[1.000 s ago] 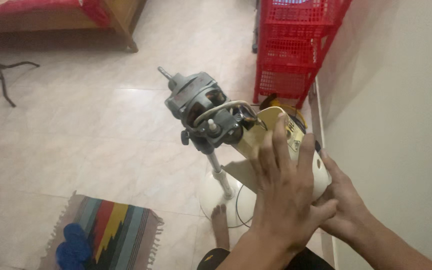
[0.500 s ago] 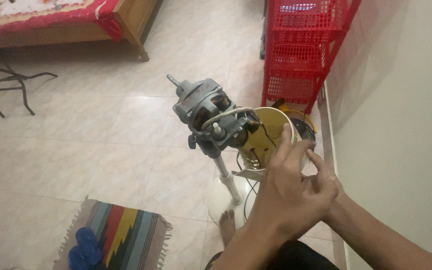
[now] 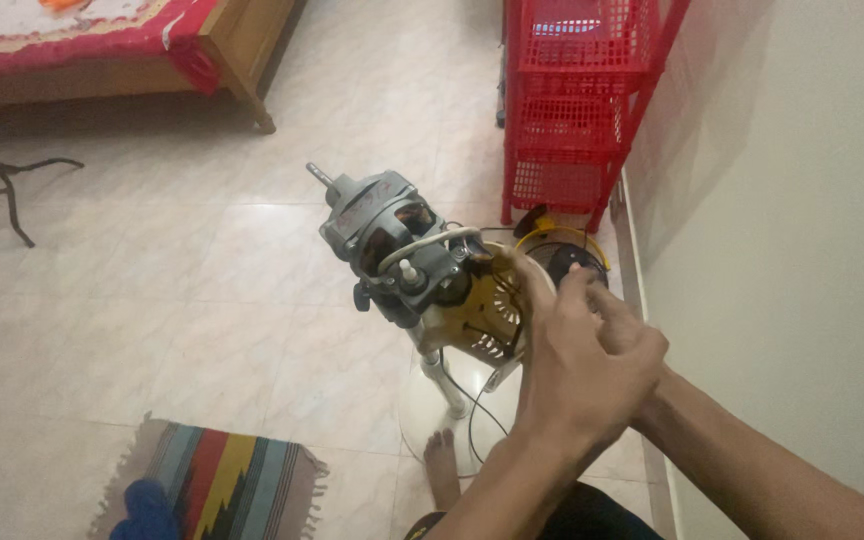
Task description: The person disassembles a standing electric fan by removing the front grille, motor housing, and rear cover using a screwdriver and pliers. They place the removed parts on a nearby table and continue to detach the motor assembly from the stand.
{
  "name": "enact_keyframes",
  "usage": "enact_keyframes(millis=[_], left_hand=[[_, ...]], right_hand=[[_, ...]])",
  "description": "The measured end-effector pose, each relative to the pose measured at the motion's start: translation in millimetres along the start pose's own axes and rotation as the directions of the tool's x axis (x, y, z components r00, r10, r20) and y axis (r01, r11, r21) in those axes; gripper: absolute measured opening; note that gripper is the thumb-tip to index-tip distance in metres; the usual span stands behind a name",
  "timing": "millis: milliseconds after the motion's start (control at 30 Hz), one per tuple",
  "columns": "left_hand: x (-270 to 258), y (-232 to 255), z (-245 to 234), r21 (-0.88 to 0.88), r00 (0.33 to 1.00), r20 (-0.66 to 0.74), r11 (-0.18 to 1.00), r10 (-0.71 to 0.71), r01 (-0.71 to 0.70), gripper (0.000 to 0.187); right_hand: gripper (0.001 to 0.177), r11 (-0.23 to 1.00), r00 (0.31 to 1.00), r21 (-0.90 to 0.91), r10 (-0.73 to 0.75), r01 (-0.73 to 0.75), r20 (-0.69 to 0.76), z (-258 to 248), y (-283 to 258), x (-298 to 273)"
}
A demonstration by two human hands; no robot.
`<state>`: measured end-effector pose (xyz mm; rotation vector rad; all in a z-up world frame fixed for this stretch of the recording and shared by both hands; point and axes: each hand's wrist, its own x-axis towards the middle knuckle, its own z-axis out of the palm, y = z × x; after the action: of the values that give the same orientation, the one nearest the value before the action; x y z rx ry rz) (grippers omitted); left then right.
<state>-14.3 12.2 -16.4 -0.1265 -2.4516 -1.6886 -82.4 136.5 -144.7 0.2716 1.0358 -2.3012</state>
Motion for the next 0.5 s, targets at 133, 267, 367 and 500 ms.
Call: enact_keyframes(millis=[133,267,367,500], left_hand=[[7,2,-5,-0.152,0.986,-0.015,0.975,-0.167,0.163,0.078],[3,5,-12,-0.115,0.978,-0.051,0.974,-0.2,0.193,0.071],[-8,5,-21,-0.057,0.992,-0.121,0.997,0.043,-0.05,0.058],[-27,5,-43,-0.081,0.99,-0.114,0.994,-0.079,0.07,0.032]], right_hand=[[0.051,0.998,0.996,-0.057,0.022,-0.027,-0.086,15,-8,-15],[0.056,0.982,0.96,-0.175,0.015,-0.066,-0.278,39,-14,-25],[0.051,0.892,0.971,-0.44,-0.185,0.1,-0.153,59,-18,-39],[0.045,0.679,0.899,-0.71,-0.41,0.189,-0.152,97,-32,-49]])
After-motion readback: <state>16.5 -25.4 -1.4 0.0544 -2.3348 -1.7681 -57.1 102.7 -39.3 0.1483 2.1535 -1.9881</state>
